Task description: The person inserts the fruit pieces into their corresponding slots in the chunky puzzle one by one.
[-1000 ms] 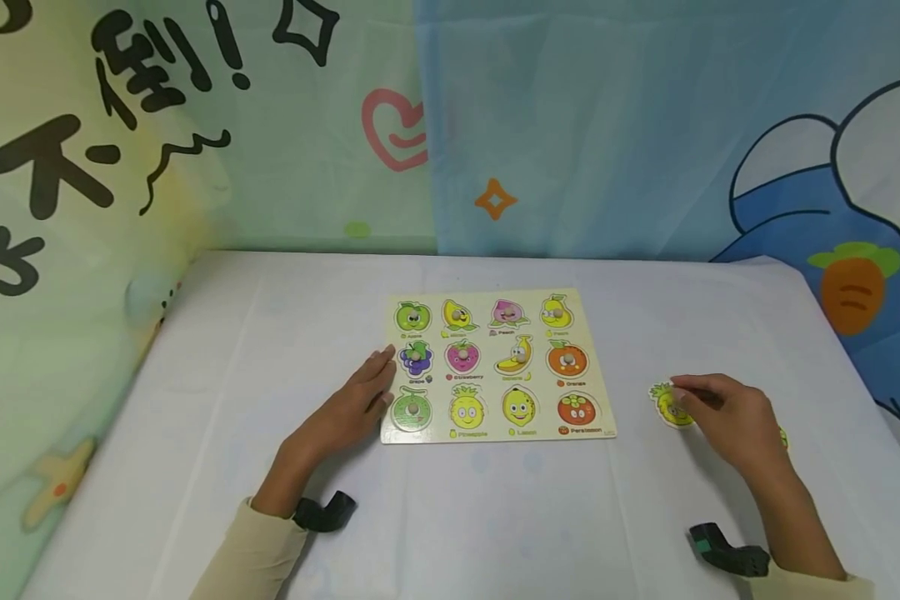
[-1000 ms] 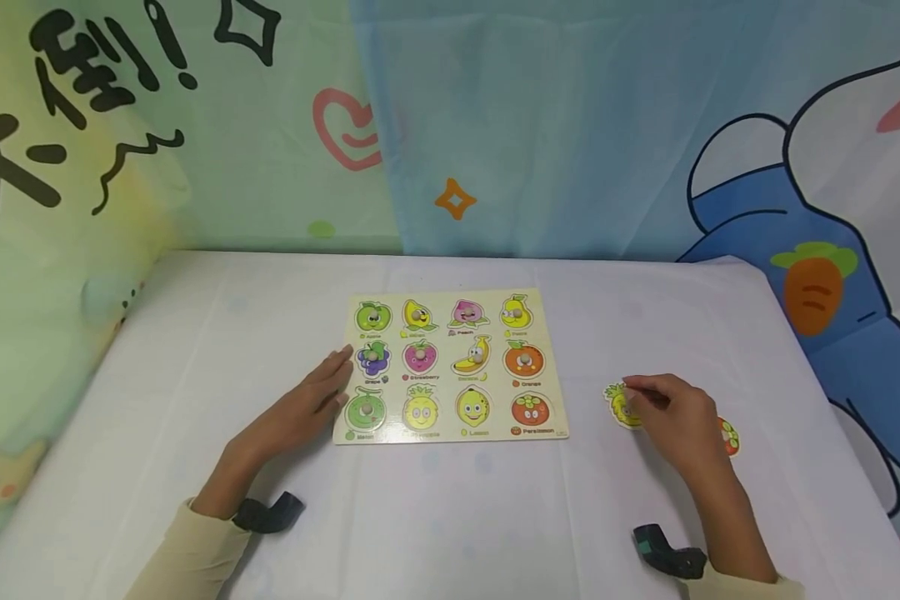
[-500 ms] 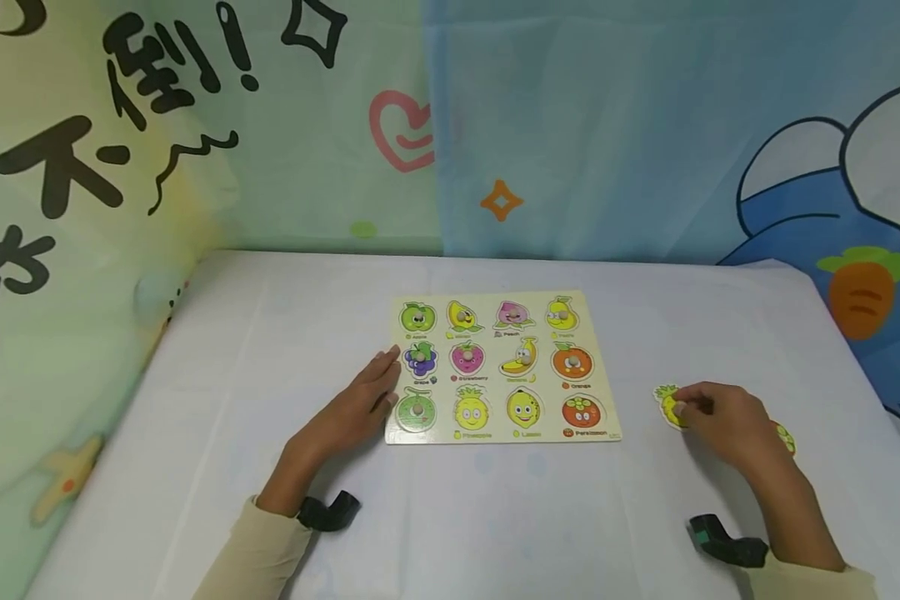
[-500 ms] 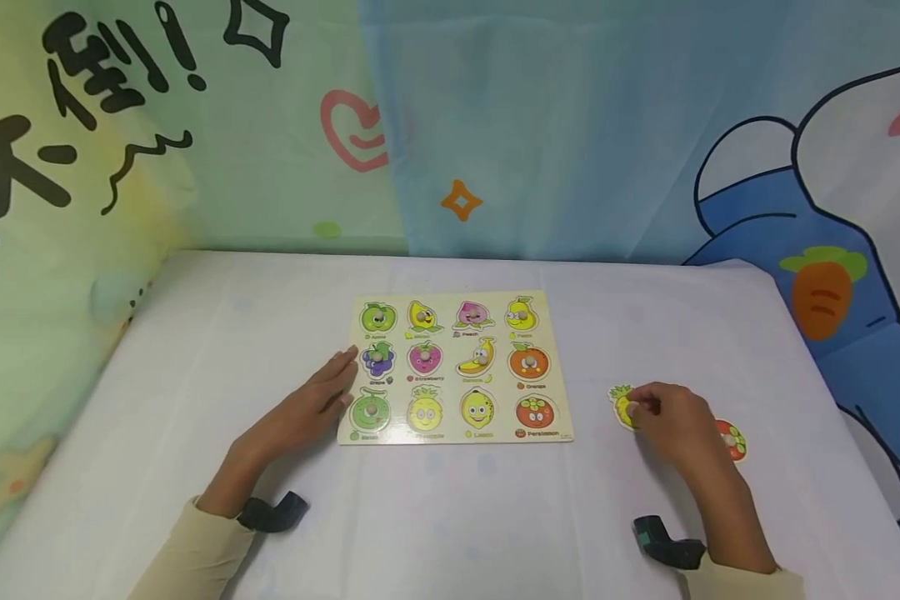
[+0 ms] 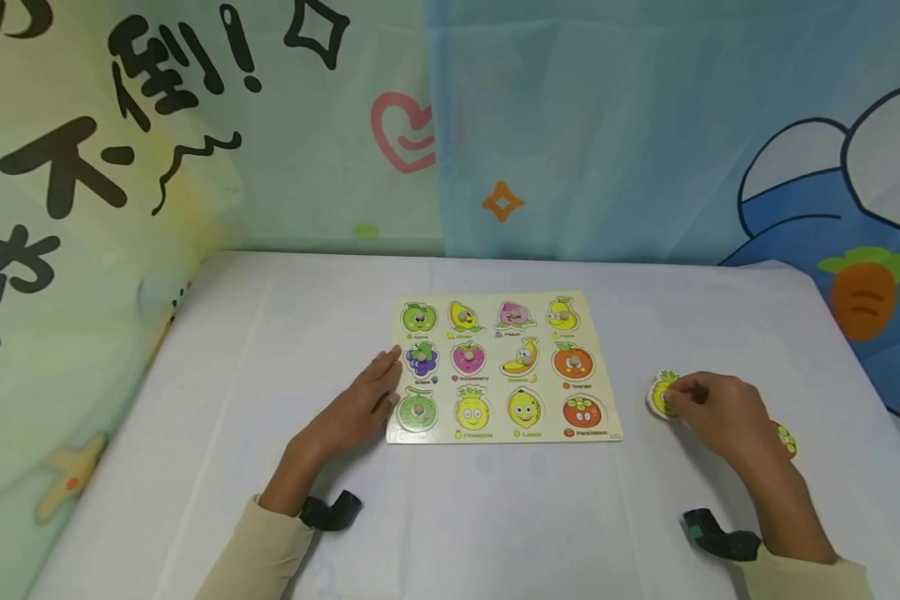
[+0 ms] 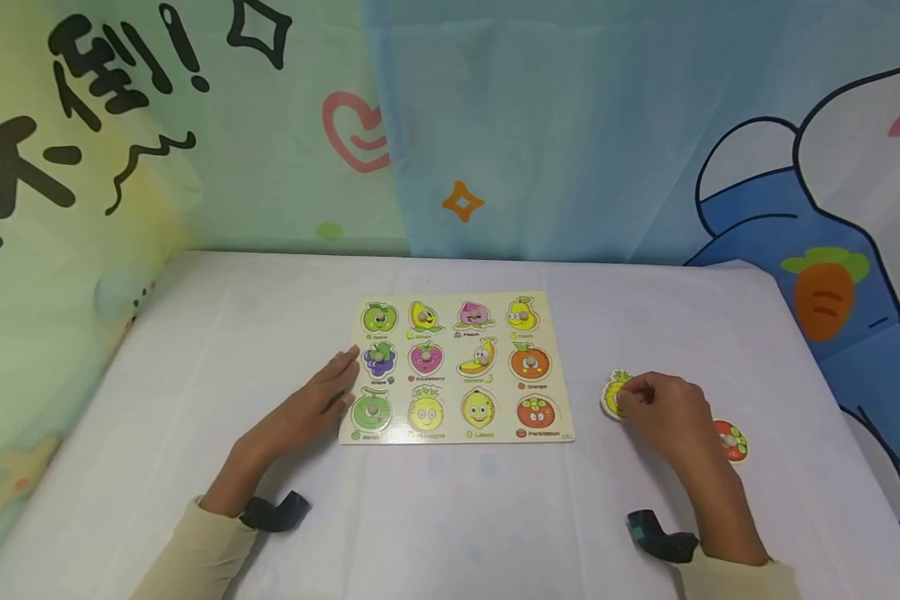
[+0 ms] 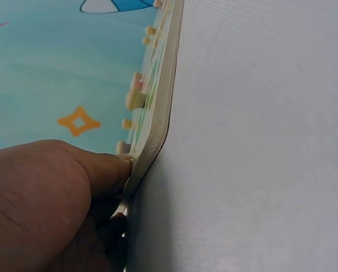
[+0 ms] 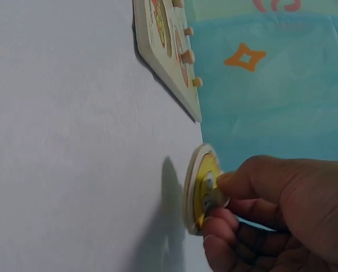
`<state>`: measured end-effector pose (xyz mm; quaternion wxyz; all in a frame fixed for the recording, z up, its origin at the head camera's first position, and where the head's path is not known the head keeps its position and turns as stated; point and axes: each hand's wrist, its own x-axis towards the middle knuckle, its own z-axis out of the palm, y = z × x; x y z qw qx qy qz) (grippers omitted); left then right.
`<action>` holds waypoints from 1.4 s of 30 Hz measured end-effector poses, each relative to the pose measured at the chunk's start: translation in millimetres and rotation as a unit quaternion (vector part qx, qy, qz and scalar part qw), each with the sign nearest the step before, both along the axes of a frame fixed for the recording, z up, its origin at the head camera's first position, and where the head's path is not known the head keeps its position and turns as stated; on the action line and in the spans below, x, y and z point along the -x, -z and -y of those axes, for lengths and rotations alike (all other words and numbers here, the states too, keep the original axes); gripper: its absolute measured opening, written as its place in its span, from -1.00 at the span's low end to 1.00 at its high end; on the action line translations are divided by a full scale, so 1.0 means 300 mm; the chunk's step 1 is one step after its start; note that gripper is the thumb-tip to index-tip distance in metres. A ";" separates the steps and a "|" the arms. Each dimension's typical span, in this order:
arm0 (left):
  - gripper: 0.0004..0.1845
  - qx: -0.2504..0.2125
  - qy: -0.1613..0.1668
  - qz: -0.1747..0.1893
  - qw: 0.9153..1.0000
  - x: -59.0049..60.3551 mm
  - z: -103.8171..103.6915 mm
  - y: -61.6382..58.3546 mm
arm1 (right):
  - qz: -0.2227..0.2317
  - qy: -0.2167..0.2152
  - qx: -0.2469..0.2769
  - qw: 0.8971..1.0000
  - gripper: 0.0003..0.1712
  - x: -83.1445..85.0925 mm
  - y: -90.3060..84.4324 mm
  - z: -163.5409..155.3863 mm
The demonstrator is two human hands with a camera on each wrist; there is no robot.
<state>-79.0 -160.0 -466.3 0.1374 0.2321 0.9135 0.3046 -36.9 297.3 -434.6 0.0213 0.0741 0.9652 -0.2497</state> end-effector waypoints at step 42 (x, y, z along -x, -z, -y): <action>-0.41 -0.003 -0.003 0.001 1.000 -0.005 0.000 -0.001 | 0.029 -0.215 0.294 0.931 -0.97 0.126 0.074 0.502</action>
